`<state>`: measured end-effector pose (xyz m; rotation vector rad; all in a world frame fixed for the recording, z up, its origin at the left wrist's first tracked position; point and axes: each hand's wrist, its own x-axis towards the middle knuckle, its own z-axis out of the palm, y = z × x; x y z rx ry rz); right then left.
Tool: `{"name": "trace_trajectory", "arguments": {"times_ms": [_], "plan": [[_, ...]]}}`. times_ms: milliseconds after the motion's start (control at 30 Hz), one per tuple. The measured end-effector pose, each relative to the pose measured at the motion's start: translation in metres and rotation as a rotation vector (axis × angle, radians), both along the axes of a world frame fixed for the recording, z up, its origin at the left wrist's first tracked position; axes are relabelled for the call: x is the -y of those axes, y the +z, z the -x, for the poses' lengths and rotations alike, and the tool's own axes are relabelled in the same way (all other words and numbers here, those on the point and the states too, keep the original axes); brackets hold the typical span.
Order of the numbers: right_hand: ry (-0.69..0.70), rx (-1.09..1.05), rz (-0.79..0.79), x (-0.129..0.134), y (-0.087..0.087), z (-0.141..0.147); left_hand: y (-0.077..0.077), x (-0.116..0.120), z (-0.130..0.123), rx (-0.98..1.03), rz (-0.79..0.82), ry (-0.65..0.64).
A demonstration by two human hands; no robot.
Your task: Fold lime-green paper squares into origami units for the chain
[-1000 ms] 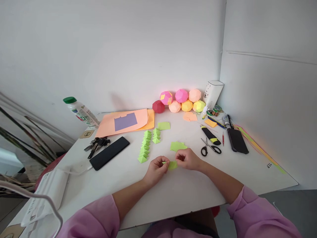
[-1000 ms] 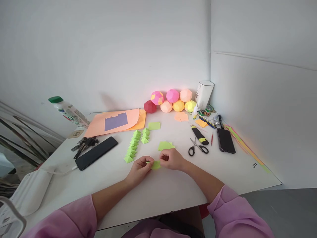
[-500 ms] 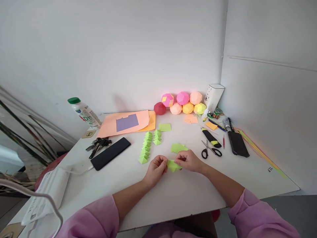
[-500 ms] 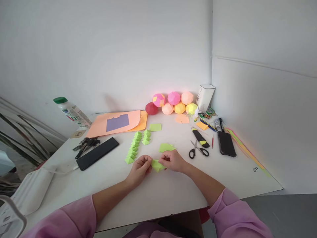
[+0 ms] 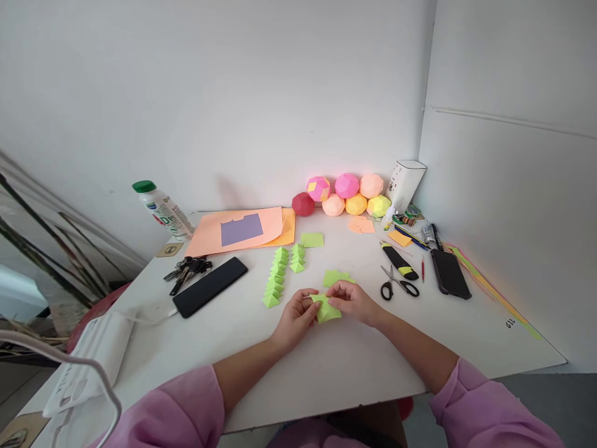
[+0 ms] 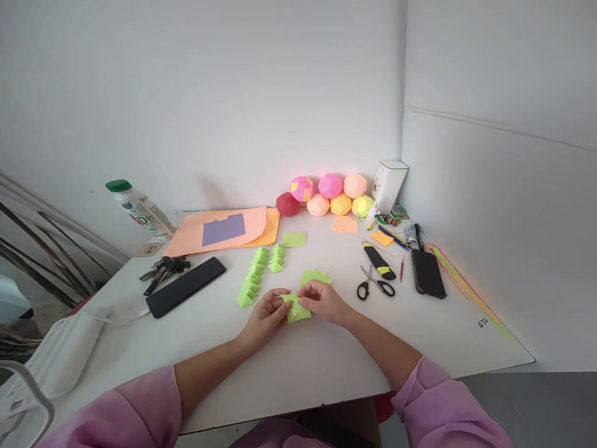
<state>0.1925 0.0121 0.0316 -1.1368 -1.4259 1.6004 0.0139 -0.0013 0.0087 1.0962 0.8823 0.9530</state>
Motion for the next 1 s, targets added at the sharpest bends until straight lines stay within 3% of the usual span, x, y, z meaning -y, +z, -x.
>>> {"name": "trace_trajectory", "arguments": {"times_ms": [200, 433, 600, 833, 1000], "plan": [[-0.005, -0.086, 0.017, -0.003, -0.003, -0.002, 0.0, 0.002, -0.002, 0.085, -0.006, 0.017], [0.033, 0.016, 0.1, -0.003, -0.01, -0.002, -0.009, 0.001, -0.002, 0.151, -0.07, 0.125], [0.042, 0.037, 0.142, -0.003, -0.006, 0.0, -0.014, 0.0, -0.001, 0.08, -0.117, 0.039], [0.077, 0.072, 0.054, -0.002, -0.006, -0.001, -0.02, -0.001, 0.003, -0.052, -0.268, 0.024], [0.031, 0.127, -0.077, -0.003, -0.01, -0.003, -0.021, -0.001, 0.002, -0.104, -0.269, 0.072]]}}
